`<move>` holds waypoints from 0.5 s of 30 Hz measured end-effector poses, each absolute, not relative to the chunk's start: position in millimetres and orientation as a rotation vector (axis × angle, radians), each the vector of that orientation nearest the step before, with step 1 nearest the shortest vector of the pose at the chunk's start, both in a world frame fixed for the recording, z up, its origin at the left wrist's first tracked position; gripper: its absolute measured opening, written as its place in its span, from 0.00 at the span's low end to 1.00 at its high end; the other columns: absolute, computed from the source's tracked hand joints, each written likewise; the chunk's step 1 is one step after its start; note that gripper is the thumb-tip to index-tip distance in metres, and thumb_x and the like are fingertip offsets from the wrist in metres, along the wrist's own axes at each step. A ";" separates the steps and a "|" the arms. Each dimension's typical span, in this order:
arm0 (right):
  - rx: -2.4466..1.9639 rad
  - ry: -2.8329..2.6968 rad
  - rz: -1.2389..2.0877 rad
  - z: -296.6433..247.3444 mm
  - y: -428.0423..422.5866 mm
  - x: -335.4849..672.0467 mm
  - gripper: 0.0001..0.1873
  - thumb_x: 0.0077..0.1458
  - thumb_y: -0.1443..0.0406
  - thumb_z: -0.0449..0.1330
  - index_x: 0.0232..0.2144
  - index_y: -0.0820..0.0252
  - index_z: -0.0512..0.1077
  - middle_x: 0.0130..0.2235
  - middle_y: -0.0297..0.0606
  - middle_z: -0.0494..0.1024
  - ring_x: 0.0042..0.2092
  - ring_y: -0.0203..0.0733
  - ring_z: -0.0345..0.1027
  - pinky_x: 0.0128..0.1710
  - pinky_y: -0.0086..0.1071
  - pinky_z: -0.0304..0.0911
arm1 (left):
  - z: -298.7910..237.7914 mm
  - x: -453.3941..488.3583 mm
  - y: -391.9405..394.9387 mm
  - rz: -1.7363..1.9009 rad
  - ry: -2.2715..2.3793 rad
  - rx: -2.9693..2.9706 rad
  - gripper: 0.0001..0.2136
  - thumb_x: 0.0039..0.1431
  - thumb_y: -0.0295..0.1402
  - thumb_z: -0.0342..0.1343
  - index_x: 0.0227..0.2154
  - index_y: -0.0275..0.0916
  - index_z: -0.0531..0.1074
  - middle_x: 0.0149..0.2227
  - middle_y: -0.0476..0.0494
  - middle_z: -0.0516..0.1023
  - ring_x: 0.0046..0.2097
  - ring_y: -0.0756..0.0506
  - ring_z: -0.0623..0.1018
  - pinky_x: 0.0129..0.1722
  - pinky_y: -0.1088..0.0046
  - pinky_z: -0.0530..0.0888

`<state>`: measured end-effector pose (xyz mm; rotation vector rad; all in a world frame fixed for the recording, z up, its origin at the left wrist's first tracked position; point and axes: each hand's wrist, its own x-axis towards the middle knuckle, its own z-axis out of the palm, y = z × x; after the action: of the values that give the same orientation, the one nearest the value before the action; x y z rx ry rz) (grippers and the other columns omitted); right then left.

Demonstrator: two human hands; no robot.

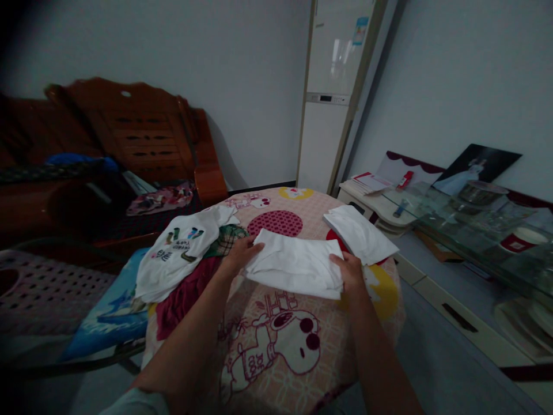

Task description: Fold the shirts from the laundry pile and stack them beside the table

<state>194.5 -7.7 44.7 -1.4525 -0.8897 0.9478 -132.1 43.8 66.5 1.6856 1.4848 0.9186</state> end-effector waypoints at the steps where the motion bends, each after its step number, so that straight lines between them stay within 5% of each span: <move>1: -1.467 -0.828 0.868 44.5 -8.3 204.3 0.22 0.30 0.56 0.70 0.29 0.65 0.79 0.24 0.34 0.78 0.25 0.41 0.68 0.25 0.32 0.62 | 74.3 -116.4 53.8 0.885 1.485 1.745 0.14 0.53 0.38 0.54 0.37 0.34 0.78 0.32 0.46 0.79 0.34 0.46 0.75 0.31 0.75 0.68; 5: -1.487 -0.671 0.577 40.4 -9.9 243.1 0.22 0.29 0.57 0.70 0.28 0.66 0.78 0.21 0.31 0.74 0.24 0.38 0.64 0.22 0.30 0.59 | 94.3 -46.3 91.4 0.683 1.569 1.984 0.08 0.54 0.30 0.55 0.33 0.34 0.78 0.33 0.45 0.79 0.35 0.47 0.75 0.35 0.74 0.69; 15: -1.335 -0.485 0.177 50.2 37.6 305.4 0.21 0.43 0.55 0.62 0.36 0.67 0.75 0.28 0.34 0.75 0.31 0.40 0.68 0.27 0.32 0.65 | 175.6 114.1 193.8 0.898 1.335 2.322 0.16 0.60 0.28 0.52 0.50 0.37 0.74 0.50 0.38 0.77 0.52 0.43 0.74 0.53 0.68 0.70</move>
<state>305.4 37.6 50.2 -1.3345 -0.4853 0.1771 114.1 193.8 175.6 2.3217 1.3351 0.8977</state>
